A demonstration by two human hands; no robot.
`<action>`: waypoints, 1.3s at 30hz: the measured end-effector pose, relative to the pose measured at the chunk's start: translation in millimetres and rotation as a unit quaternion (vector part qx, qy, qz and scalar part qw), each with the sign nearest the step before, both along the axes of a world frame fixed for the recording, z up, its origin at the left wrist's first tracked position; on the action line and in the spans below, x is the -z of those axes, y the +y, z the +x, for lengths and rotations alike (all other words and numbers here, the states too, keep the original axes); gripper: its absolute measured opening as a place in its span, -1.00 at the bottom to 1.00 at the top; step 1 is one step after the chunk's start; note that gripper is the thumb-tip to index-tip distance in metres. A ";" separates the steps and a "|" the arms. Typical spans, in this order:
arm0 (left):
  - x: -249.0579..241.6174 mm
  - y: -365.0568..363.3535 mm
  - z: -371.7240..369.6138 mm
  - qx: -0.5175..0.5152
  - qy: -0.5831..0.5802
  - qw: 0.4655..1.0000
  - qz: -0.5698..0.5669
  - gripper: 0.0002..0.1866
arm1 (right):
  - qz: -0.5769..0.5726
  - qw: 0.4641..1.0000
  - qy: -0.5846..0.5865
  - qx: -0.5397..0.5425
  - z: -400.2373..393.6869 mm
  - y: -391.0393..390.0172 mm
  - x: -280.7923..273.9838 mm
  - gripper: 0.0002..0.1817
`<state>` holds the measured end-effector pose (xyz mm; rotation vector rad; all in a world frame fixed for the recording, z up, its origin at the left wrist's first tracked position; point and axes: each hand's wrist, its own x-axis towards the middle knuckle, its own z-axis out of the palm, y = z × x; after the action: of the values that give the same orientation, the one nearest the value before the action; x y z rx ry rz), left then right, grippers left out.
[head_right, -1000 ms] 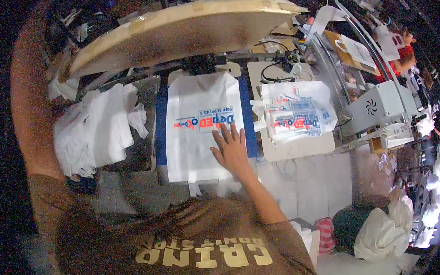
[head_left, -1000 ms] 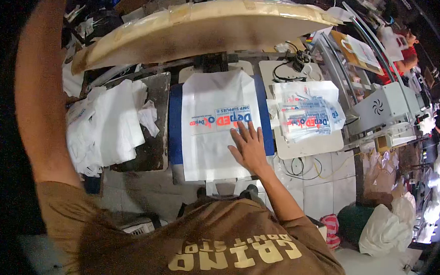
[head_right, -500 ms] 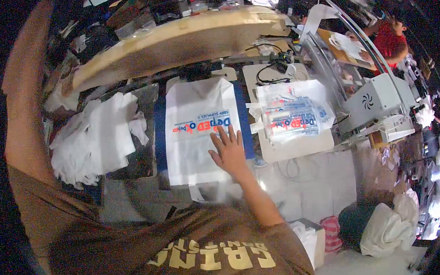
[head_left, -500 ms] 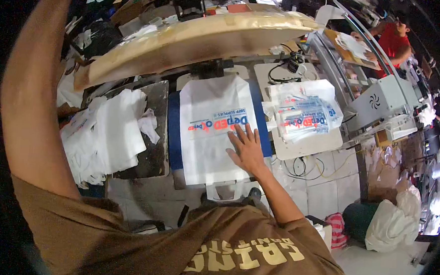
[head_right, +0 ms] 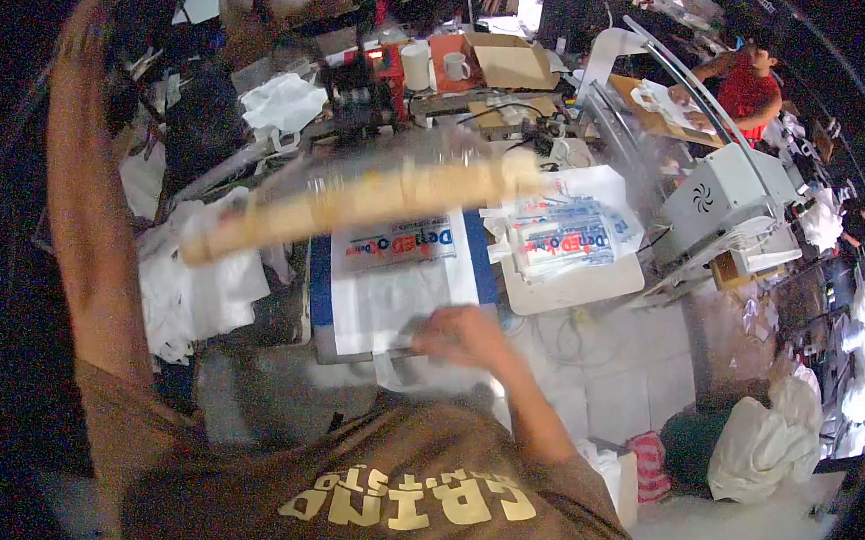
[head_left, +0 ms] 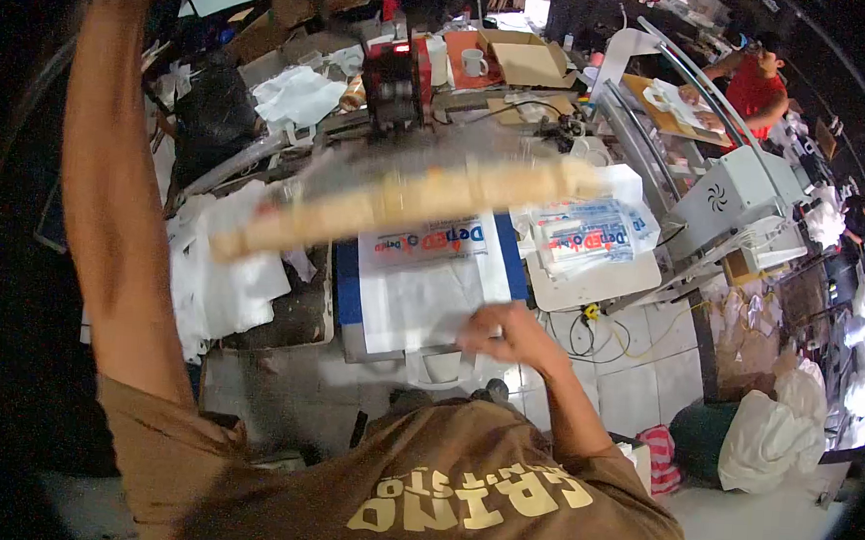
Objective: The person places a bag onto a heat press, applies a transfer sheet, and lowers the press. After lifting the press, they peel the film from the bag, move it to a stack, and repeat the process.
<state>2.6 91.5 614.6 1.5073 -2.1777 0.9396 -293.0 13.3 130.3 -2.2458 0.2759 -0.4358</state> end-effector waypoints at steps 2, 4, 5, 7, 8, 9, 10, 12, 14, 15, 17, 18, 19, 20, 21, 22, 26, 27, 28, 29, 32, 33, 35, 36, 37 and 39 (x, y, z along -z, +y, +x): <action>65.8 27.2 -36.4 0.170 0.018 0.984 -0.042 -0.31 | 0.058 0.989 -0.082 -0.112 -30.3 21.3 -45.0 -0.67; 150.8 78.9 -79.1 0.163 0.119 0.979 0.010 -0.45 | 0.057 0.971 -0.201 -0.113 -62.1 36.3 -102.8 -0.66; 191.1 95.7 -97.9 0.156 0.178 0.970 0.052 -0.52 | 0.057 0.939 -0.315 -0.123 -69.7 39.1 -116.6 -0.63; 262.3 103.2 -120.6 0.161 0.284 0.923 0.205 -0.73 | -0.002 0.915 -0.395 -0.081 -62.9 36.5 -113.1 -0.62; 287.8 103.6 -131.4 0.125 0.194 0.922 0.311 -0.69 | -0.059 0.879 -0.471 -0.044 -54.2 35.9 -113.0 -0.60; 328.3 106.3 -134.0 0.126 0.241 0.910 0.312 -0.69 | -0.062 0.910 -0.409 0.025 -36.7 53.1 -125.8 -0.57; 370.5 107.5 -134.4 0.126 0.288 0.897 0.311 -0.68 | -0.102 0.948 -0.302 0.002 -25.1 57.9 -125.6 -0.51; 432.9 108.1 -135.6 0.133 0.331 0.900 0.251 -0.69 | -0.082 0.971 -0.223 -0.040 16.0 70.8 -92.5 -0.43; 461.7 107.3 -134.2 0.132 0.374 0.899 0.187 -0.70 | -0.069 0.980 -0.181 -0.051 26.7 71.9 -61.9 -0.42; 469.2 110.0 -136.3 0.111 0.400 0.892 0.182 -0.71 | -0.054 0.987 -0.138 -0.062 31.0 73.4 -49.7 -0.40; 481.3 115.5 -141.9 0.072 0.431 0.883 0.173 -0.72 | -0.052 0.988 -0.139 -0.047 28.6 75.7 -25.4 -0.46; 486.6 113.9 -144.4 0.063 0.438 0.882 0.163 -0.73 | -0.035 0.992 -0.115 -0.039 30.6 75.2 -9.8 -0.48; 491.9 111.0 -142.5 0.052 0.441 0.883 0.152 -0.75 | -0.019 0.995 -0.093 -0.033 38.0 72.4 -9.9 -0.50; 501.1 114.7 -138.7 0.053 0.434 0.883 0.170 -0.75 | -0.071 0.988 -0.136 0.002 39.1 74.6 -14.5 -0.54; 502.4 117.4 -140.5 0.031 0.439 0.883 0.163 -0.75 | -0.064 0.988 -0.137 -0.021 39.7 74.7 -18.0 -0.54; 502.3 115.2 -141.8 0.027 0.422 0.896 0.136 -0.75 | 0.003 0.994 -0.112 -0.017 40.5 72.0 -20.0 -0.55; 500.9 108.4 -142.1 0.075 0.426 0.898 0.075 -0.75 | 0.047 0.997 -0.055 0.025 39.6 71.1 -6.5 -0.55; 498.0 108.0 -140.2 0.089 0.444 0.889 0.070 -0.75 | 0.047 0.997 -0.055 0.008 38.4 71.5 -5.1 -0.55; 502.3 112.5 -140.1 0.049 0.415 0.896 0.147 -0.76 | 0.038 0.999 -0.036 0.010 38.3 71.1 -6.0 -0.54; 504.9 114.5 -141.9 0.033 0.414 0.899 0.140 -0.76 | 0.029 0.999 -0.019 0.013 39.9 71.7 -7.8 -0.53; 499.3 116.4 -140.4 0.038 0.405 0.903 0.139 -0.76 | 0.023 0.999 0.007 0.029 44.1 77.4 -19.9 -0.49; 500.9 114.8 -140.7 0.031 0.403 0.904 0.136 -0.76 | 0.023 0.999 0.005 0.021 46.1 79.1 -27.9 -0.49; 505.7 113.5 -144.0 0.060 0.439 0.893 0.085 -0.76 | 0.056 0.998 0.033 0.010 50.6 81.9 -40.0 -0.46; 497.2 117.1 -139.9 0.066 0.443 0.889 0.099 -0.77 | 0.042 0.999 0.031 0.016 50.3 81.7 -34.6 -0.42; 498.8 117.8 -137.0 0.062 0.441 0.890 0.095 -0.77 | 0.040 0.999 0.029 0.012 47.3 78.7 -24.4 -0.42; 508.6 114.6 -140.7 0.063 0.452 0.880 0.131 -0.77 | 0.037 0.998 0.038 0.031 41.9 72.6 -5.1 -0.39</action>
<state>-138.0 206.1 106.0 1.4600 -1.6748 -0.1469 -251.1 85.9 135.4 -2.1890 0.3969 -0.3671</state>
